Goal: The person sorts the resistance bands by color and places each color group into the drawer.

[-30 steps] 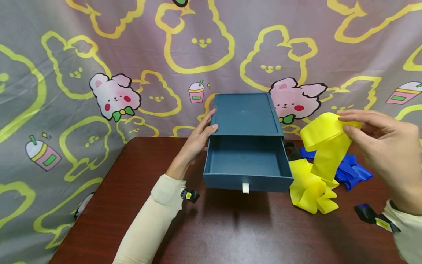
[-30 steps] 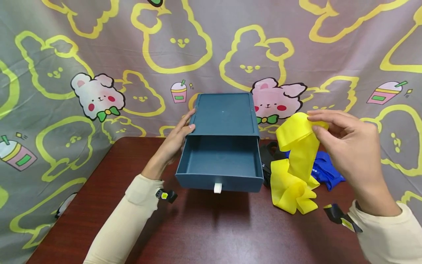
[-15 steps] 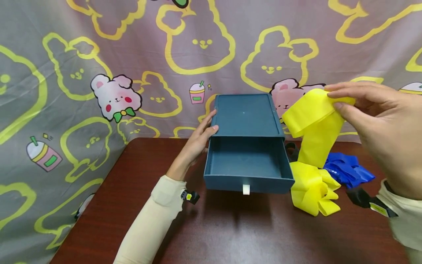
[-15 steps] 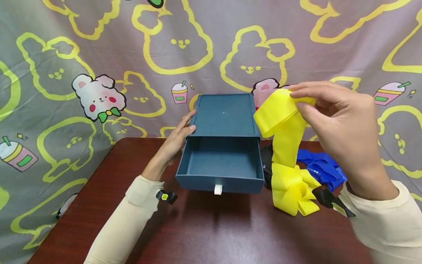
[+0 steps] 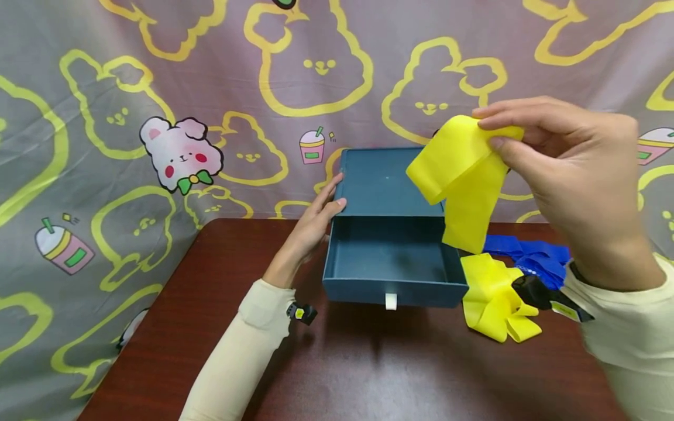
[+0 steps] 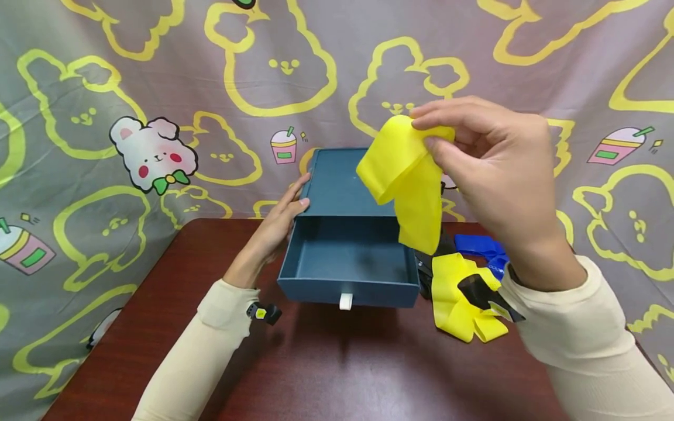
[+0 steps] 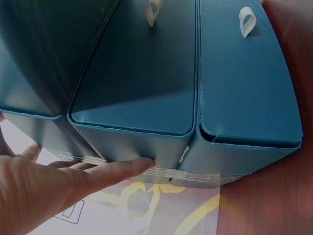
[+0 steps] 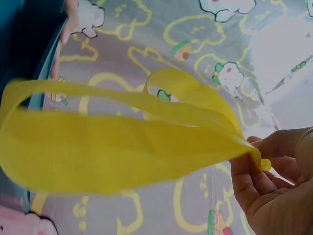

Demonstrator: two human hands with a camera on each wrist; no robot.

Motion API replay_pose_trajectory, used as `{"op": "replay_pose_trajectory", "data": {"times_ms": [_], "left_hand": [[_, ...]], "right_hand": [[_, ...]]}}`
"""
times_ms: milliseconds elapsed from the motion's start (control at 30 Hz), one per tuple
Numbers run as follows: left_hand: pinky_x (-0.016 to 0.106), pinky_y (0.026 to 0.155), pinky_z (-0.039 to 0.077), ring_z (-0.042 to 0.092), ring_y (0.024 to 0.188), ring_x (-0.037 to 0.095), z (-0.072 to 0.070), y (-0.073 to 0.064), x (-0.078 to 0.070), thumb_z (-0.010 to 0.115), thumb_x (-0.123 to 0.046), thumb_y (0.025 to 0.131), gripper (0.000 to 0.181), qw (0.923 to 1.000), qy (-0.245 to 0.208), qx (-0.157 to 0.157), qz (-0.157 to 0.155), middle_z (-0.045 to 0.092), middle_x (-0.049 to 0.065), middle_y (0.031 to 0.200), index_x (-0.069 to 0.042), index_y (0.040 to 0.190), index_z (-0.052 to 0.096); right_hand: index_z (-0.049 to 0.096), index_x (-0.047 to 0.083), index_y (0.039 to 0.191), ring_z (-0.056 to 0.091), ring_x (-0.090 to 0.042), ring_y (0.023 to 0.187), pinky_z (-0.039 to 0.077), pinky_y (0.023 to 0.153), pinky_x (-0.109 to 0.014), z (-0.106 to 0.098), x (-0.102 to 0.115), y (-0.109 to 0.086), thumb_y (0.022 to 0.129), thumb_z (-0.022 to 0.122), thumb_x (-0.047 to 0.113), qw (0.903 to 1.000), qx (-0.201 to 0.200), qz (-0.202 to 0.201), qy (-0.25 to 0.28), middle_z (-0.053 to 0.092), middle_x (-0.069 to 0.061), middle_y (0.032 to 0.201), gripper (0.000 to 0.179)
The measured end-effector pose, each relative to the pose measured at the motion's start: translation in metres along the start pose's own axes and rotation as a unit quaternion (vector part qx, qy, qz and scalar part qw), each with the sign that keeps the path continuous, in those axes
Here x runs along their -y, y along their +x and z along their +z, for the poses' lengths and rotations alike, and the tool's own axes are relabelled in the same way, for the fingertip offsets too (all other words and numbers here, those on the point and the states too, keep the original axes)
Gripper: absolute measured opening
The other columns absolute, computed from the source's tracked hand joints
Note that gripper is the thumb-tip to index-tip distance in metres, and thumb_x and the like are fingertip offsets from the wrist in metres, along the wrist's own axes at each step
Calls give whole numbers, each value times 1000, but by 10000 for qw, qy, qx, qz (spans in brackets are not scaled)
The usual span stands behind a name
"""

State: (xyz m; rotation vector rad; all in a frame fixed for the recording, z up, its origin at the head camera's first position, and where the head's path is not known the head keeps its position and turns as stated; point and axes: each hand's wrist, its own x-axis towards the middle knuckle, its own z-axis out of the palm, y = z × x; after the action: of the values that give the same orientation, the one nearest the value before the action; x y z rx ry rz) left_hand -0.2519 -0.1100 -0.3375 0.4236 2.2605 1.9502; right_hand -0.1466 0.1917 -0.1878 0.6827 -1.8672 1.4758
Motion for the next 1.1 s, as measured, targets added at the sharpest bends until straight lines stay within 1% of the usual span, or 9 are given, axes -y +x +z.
{"op": "replay_pose_trajectory", "data": {"times_ms": [67, 267, 500, 733, 833, 900, 967, 1033, 1100], "left_hand": [[70, 97, 53, 47, 141, 47, 0, 0, 0, 53, -41, 107, 60, 10000, -7, -18, -17, 22, -2, 174, -51, 161, 30], [68, 95, 55, 48, 139, 48, -1, 0, -1, 53, -41, 107, 60, 10000, -69, -44, -56, 24, -2, 174, -50, 162, 30], [64, 93, 57, 49, 138, 44, -1, 1, -2, 54, -43, 106, 59, 9999, -42, -74, -142, 25, -2, 173, -52, 160, 31], [59, 95, 59, 53, 134, 36, -2, 2, -2, 48, -34, 108, 59, 9994, -283, 85, -202, 26, 1, 172, -49, 162, 29], [49, 91, 61, 59, 120, 26, -2, 2, -2, 47, -36, 110, 57, 9994, -265, 75, -208, 33, -3, 166, -49, 163, 28], [34, 81, 60, 62, 96, 19, -3, 1, -1, 49, -32, 111, 59, 9995, -298, 110, -82, 49, 4, 148, -46, 164, 26], [25, 75, 57, 60, 82, 13, -3, 1, 0, 50, -26, 111, 62, 9990, -392, 189, 95, 52, 4, 136, -41, 166, 25], [21, 71, 54, 59, 74, 10, -4, 1, 1, 51, -22, 111, 64, 9984, -424, 251, 265, 52, 5, 135, -36, 167, 24], [19, 67, 52, 57, 68, 11, -4, 1, 1, 49, -22, 111, 62, 9984, -389, 264, 322, 49, 6, 147, -36, 167, 25]], "right_hand": [[76, -11, 112, 77, -21, 102, 59, 89, -20, 6, 2, 4, 93, 71, -7, 9994, 121, -217, -242, 76, -20, 120, 20], [82, 4, 111, 74, -13, 108, 58, 85, -15, 24, 3, 7, 96, 72, 1, 9913, 502, -283, -1187, 77, -5, 122, 18], [82, 2, 108, 70, -5, 105, 55, 87, -11, 47, -2, 2, 95, 71, -3, 9848, 1045, -441, -1315, 77, -2, 121, 18], [81, 0, 109, 73, -16, 110, 56, 93, -16, 67, -4, -6, 94, 71, -6, 9822, 1431, -382, -1159, 77, -7, 121, 19], [81, 1, 109, 73, -19, 111, 58, 95, -23, 76, -2, -9, 94, 71, -6, 9821, 1594, -282, -967, 77, -8, 121, 20], [81, 1, 110, 73, -20, 111, 59, 95, -28, 80, -2, -11, 94, 71, -6, 9815, 1698, -207, -860, 77, -9, 121, 20], [81, 1, 111, 72, -21, 110, 60, 95, -33, 83, -1, -13, 94, 72, -6, 9798, 1813, -147, -836, 76, -9, 122, 20], [80, 1, 111, 72, -22, 111, 60, 95, -37, 85, -2, -15, 94, 72, -6, 9768, 1935, -73, -917, 76, -9, 123, 21], [80, 1, 112, 72, -22, 109, 61, 93, -38, 84, -4, -17, 94, 71, -6, 9731, 2050, 6, -1049, 75, -9, 124, 21]]}}
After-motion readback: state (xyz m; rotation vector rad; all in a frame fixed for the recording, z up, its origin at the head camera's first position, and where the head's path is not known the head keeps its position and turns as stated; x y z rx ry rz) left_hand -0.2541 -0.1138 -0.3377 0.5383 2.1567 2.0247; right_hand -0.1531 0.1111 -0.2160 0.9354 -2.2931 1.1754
